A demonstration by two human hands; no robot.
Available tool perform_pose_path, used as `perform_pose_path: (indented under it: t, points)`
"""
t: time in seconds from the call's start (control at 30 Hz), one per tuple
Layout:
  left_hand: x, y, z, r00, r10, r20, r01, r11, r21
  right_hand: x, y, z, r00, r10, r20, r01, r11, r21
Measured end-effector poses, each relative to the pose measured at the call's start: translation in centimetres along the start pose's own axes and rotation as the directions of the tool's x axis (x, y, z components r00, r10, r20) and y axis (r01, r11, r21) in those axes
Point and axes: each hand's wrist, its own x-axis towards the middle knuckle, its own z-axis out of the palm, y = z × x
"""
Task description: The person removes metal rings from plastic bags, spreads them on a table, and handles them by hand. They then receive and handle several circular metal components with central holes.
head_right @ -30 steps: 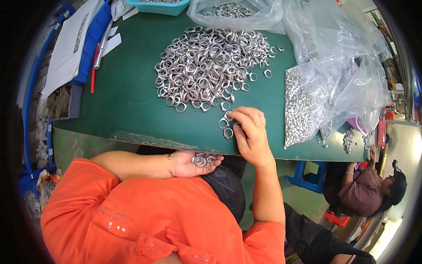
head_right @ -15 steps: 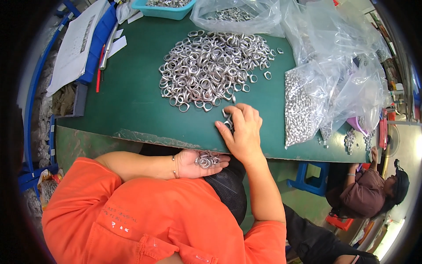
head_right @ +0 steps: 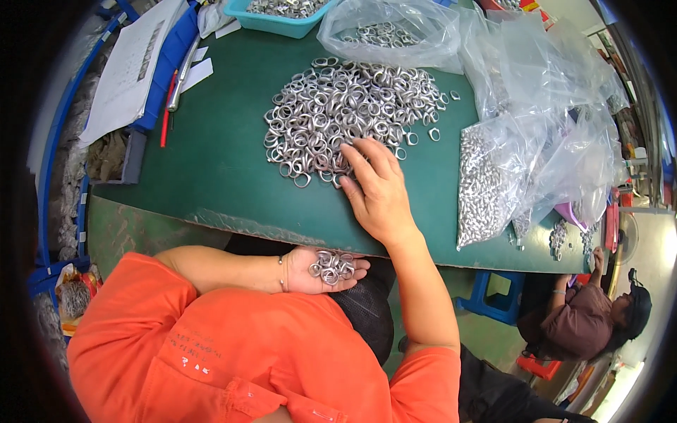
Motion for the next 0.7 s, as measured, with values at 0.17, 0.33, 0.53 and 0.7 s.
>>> perform_pose_path:
  t: [0.17, 0.33, 0.53, 0.7]
  points:
    - [-0.1, -0.1, 0.1, 0.997, 0.037, -0.065, -0.033, 0.997, 0.071, -1.6, -0.4, -1.0, 0.987, 0.062, 0.145, -0.079, 0.991, 0.111]
    - [0.1, 0.0, 0.0, 0.996, 0.037, -0.086, -0.025, 0.990, 0.139, -3.7, 0.5, -2.1, 0.983, 0.185, -0.005, -0.182, 0.971, 0.152]
    - [-0.1, 0.3, -0.1, 0.998, 0.019, -0.060, -0.017, 0.999, 0.042, -3.7, 1.0, -2.7, 0.979, 0.107, 0.171, -0.128, 0.985, 0.118]
    - [0.2, 0.3, -0.1, 1.000, 0.002, -0.029, 0.000, 0.999, 0.040, -7.1, 3.3, -4.4, 0.784, 0.615, -0.086, -0.474, 0.681, 0.558]
